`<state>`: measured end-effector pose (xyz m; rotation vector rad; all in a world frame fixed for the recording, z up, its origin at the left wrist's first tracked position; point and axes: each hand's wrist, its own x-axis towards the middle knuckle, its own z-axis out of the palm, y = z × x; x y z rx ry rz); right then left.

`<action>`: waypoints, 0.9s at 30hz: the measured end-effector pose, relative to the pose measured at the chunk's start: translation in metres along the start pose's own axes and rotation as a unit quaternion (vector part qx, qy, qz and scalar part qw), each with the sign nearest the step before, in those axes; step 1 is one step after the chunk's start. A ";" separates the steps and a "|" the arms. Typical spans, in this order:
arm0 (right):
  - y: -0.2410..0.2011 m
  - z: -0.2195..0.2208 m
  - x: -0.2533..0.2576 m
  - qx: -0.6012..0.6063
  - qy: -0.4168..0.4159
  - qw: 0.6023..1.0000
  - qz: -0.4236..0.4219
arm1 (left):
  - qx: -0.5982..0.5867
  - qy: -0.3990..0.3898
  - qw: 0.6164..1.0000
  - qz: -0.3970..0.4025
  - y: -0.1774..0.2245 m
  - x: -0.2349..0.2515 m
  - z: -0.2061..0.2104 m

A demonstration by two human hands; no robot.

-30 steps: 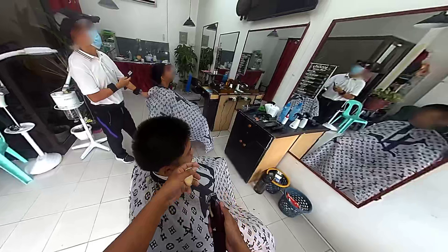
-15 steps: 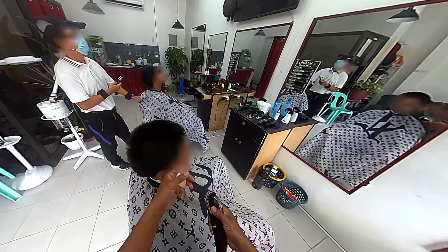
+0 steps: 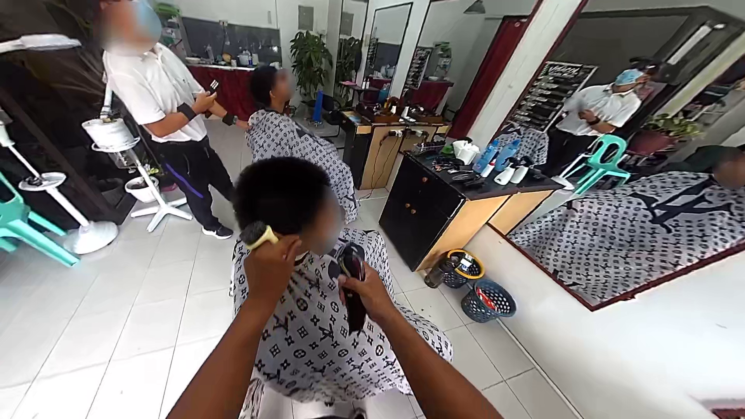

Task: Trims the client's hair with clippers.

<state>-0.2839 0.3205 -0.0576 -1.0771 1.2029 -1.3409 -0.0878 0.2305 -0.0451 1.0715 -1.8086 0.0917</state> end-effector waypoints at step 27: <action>-0.011 0.062 0.038 0.057 -0.098 0.990 0.081 | -0.101 -0.093 0.972 -0.192 -0.026 -0.004 -0.005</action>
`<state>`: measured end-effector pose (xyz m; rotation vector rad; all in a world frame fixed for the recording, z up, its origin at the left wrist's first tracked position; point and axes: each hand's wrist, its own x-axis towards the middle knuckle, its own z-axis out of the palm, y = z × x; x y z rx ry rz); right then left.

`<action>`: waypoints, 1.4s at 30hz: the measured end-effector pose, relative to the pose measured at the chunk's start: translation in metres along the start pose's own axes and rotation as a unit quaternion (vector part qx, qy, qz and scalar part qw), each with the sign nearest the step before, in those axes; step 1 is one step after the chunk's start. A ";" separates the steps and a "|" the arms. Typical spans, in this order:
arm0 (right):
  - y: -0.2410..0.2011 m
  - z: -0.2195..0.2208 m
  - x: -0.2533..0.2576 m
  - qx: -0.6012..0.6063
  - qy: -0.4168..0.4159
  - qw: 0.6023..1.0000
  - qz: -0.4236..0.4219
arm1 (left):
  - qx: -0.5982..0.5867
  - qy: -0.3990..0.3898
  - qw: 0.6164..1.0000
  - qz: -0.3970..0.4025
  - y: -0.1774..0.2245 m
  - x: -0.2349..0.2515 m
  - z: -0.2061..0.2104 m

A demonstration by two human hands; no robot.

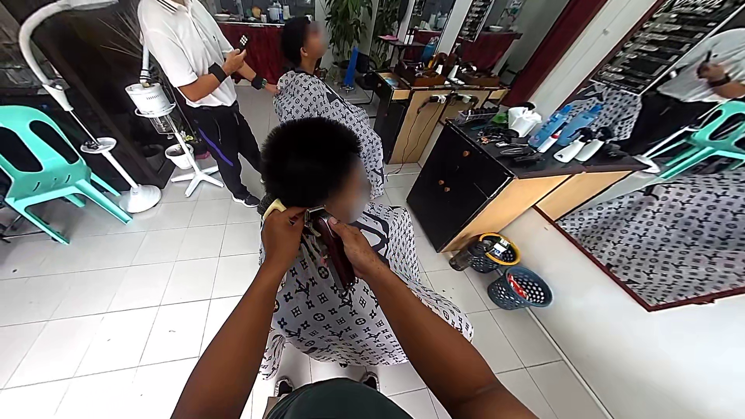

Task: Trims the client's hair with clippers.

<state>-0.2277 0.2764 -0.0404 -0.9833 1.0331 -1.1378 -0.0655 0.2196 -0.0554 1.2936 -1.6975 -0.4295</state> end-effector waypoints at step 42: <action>0.094 -0.098 -0.105 0.105 0.070 0.990 0.064 | -0.328 -0.333 0.884 -0.020 0.072 0.001 0.027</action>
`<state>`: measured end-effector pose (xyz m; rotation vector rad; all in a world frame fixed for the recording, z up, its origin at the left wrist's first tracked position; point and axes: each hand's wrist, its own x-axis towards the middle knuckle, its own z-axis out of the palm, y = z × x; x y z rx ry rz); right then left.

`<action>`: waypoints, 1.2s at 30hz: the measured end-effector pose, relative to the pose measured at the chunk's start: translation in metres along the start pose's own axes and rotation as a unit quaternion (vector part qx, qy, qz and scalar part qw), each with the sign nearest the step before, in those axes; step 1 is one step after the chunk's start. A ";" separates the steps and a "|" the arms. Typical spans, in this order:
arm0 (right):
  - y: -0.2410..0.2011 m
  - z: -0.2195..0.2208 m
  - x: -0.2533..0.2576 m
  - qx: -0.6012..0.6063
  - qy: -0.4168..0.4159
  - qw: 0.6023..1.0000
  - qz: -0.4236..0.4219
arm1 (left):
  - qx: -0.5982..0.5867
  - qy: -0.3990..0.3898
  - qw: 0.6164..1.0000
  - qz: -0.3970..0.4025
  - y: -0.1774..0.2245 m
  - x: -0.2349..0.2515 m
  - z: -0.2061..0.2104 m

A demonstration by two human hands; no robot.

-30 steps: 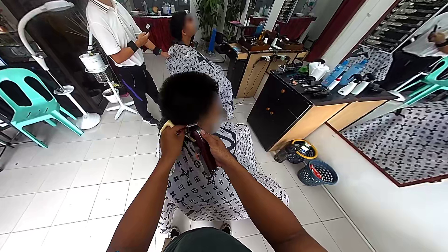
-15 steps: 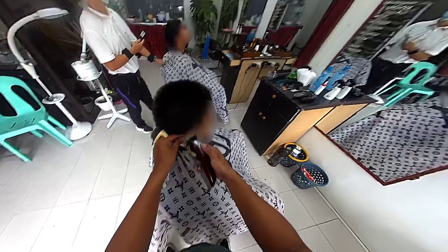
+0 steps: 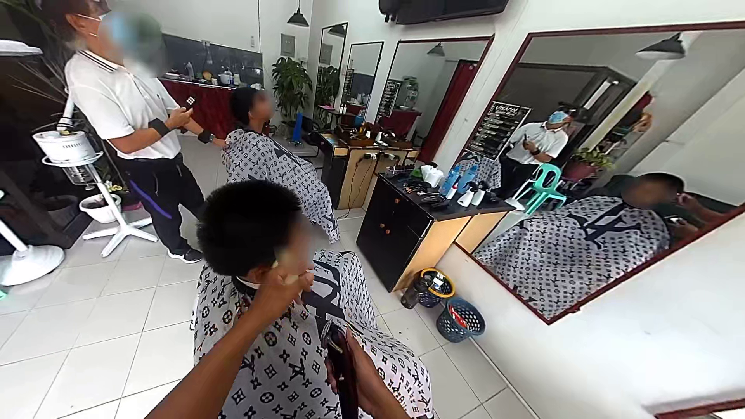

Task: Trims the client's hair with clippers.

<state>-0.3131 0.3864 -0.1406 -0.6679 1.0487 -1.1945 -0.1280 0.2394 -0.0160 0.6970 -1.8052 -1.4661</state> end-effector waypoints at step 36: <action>-0.057 0.016 0.033 0.000 0.014 0.989 -0.146 | 0.345 0.136 0.882 0.292 -0.005 -0.024 -0.004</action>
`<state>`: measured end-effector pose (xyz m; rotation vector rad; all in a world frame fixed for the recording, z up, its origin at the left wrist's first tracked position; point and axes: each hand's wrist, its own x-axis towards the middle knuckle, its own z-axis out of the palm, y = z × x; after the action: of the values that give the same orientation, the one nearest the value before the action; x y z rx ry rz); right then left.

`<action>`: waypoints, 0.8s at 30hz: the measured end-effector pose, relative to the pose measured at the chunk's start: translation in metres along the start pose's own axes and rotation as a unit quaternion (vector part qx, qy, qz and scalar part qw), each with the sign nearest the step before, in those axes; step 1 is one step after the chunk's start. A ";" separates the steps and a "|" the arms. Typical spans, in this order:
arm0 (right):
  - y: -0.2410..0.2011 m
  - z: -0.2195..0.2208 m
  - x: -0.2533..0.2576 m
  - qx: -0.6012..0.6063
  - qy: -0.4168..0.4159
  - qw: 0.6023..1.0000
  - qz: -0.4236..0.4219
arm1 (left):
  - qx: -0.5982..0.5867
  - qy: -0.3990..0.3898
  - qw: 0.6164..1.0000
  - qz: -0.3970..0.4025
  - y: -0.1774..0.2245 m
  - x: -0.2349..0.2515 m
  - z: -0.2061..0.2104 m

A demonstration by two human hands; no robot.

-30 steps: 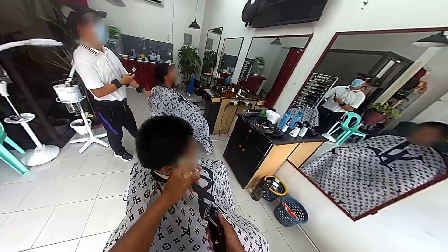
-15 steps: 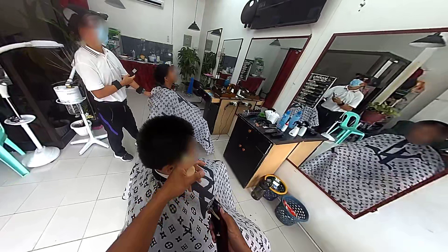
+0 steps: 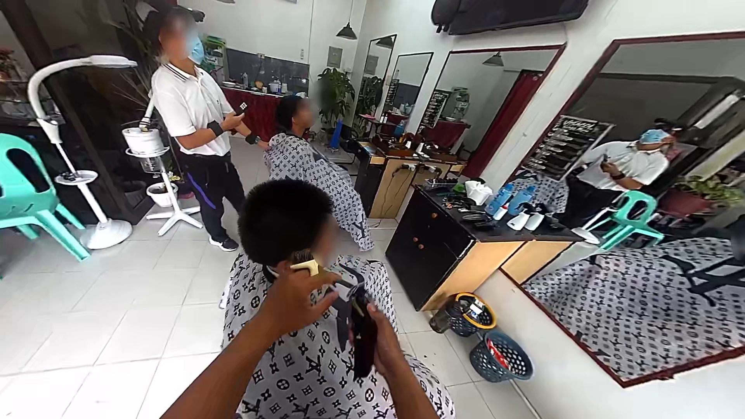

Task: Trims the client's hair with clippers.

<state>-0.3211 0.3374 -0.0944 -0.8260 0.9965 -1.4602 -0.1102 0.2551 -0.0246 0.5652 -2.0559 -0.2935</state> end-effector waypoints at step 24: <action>-0.039 0.084 0.064 -0.188 -0.123 0.971 0.079 | 0.160 0.094 0.953 -0.238 -0.048 -0.025 -0.016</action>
<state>-0.2681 0.2630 -0.0274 -1.1419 1.1358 -1.0184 -0.0724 0.2265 -0.0555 1.2468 -1.7707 -0.1745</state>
